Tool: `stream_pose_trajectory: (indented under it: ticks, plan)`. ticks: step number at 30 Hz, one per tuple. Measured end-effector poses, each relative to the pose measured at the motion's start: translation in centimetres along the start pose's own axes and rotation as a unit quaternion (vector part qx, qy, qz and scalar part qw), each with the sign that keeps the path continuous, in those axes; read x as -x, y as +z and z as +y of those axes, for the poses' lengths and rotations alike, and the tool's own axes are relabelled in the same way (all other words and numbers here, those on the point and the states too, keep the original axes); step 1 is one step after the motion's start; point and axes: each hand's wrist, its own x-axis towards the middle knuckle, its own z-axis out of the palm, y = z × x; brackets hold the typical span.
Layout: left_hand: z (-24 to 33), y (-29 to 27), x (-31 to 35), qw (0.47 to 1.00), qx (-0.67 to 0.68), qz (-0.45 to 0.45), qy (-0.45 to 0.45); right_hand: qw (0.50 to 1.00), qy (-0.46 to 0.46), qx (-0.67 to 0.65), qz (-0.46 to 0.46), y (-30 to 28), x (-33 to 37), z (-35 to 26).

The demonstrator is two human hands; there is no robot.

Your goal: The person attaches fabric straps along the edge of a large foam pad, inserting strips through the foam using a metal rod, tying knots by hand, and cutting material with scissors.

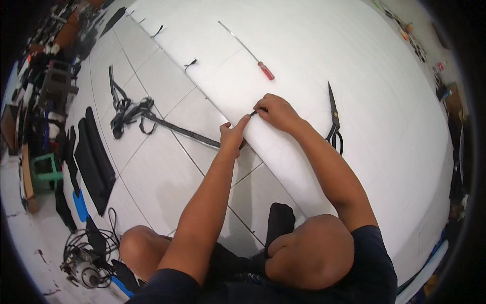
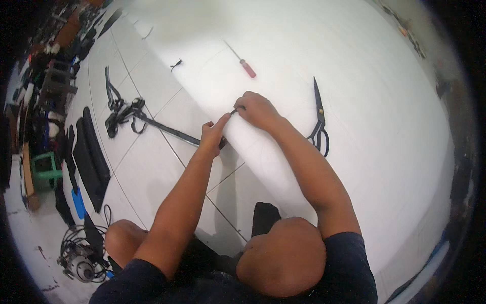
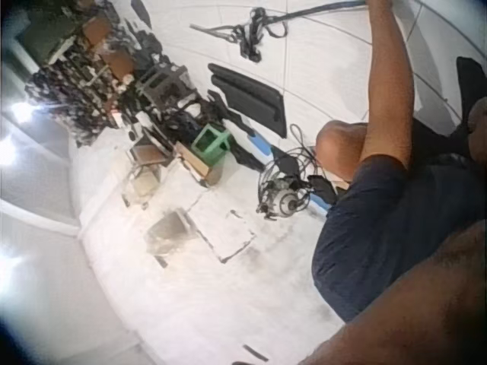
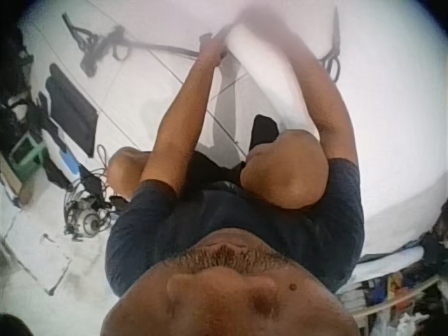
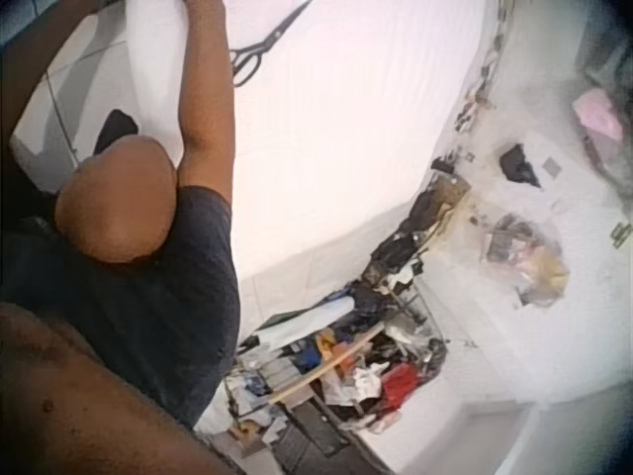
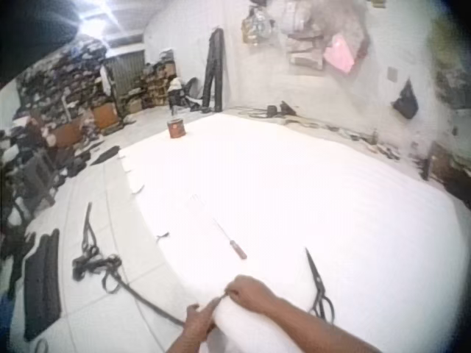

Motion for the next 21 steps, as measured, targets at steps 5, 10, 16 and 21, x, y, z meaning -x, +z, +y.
stream_pose_trajectory:
  ticks: [5,10,16,21]
  plan:
    - [1.0,-0.1,-0.4,0.999,0.010,-0.050,-0.014,0.994,0.092,0.052,-0.031,-5.4,-3.5,-2.5]
    - [-1.3,0.1,-1.8,0.992,-0.071,-0.008,0.103,0.952,0.191,0.228,0.066,-2.7,-8.7,0.2]
    - [-1.4,0.7,-0.7,0.995,-0.055,-0.025,0.085,0.965,0.210,0.143,0.055,-4.0,-6.2,2.1]
    - [-1.7,0.3,-1.8,0.995,-0.075,-0.026,0.063,0.969,0.237,0.052,0.051,-11.1,3.4,-5.2]
